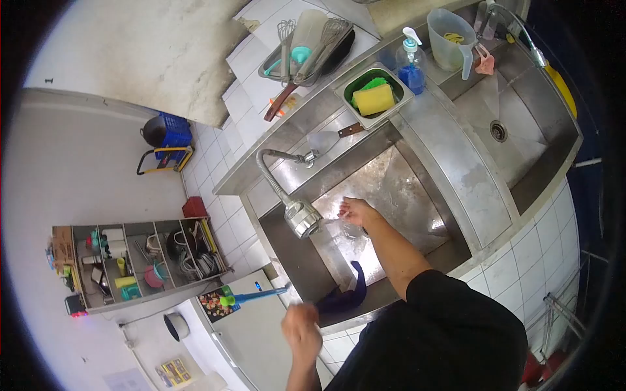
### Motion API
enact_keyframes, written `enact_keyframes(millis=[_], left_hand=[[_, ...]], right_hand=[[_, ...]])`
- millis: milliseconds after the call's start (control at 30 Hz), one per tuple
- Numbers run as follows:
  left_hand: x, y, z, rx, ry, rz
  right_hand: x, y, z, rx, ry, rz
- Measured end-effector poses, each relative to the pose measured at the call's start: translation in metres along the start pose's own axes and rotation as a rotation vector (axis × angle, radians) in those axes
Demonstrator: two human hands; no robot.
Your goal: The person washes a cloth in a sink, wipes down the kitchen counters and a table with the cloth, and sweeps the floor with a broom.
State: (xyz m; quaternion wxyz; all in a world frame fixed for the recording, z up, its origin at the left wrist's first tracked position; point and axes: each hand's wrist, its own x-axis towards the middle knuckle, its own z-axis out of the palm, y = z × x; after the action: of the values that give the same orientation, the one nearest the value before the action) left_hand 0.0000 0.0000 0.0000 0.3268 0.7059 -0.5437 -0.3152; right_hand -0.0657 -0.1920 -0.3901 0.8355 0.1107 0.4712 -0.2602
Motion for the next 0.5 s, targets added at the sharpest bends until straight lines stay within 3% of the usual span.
enact_keyframes(millis=[67, 100, 167, 200, 267, 367, 433, 500], left_hand=[[0.007, -0.013, 0.012, 0.000, 0.031, 0.102], [0.018, -0.029, 0.024, -0.038, 0.052, 0.116], [0.029, -0.042, 0.030, 0.383, 0.071, 0.362], [0.034, -0.051, 0.034, 0.382, 0.075, 0.354], [0.047, -0.070, 0.051, 0.242, 0.030, -0.016], [0.087, -0.086, 0.077, 0.002, 0.153, -0.095], [0.109, -0.125, 0.098, -0.061, 0.165, -0.112], [0.120, -0.119, 0.111, -0.120, 0.162, -0.131]], right_hand=[[-0.018, 0.011, 0.008, 0.123, -0.380, -0.172], [-0.032, -0.008, 0.006, 0.084, -0.375, -0.197], [-0.074, -0.014, 0.010, -0.020, -0.357, -0.200], [-0.095, -0.015, 0.011, -0.057, -0.349, -0.199], [-0.130, -0.014, 0.005, -0.351, -0.055, -0.332], [-0.132, 0.000, -0.028, -0.255, 0.121, -0.308], [-0.142, 0.010, -0.041, -0.325, 0.129, -0.287], [-0.181, 0.016, -0.028, -0.327, -0.038, 0.051]])
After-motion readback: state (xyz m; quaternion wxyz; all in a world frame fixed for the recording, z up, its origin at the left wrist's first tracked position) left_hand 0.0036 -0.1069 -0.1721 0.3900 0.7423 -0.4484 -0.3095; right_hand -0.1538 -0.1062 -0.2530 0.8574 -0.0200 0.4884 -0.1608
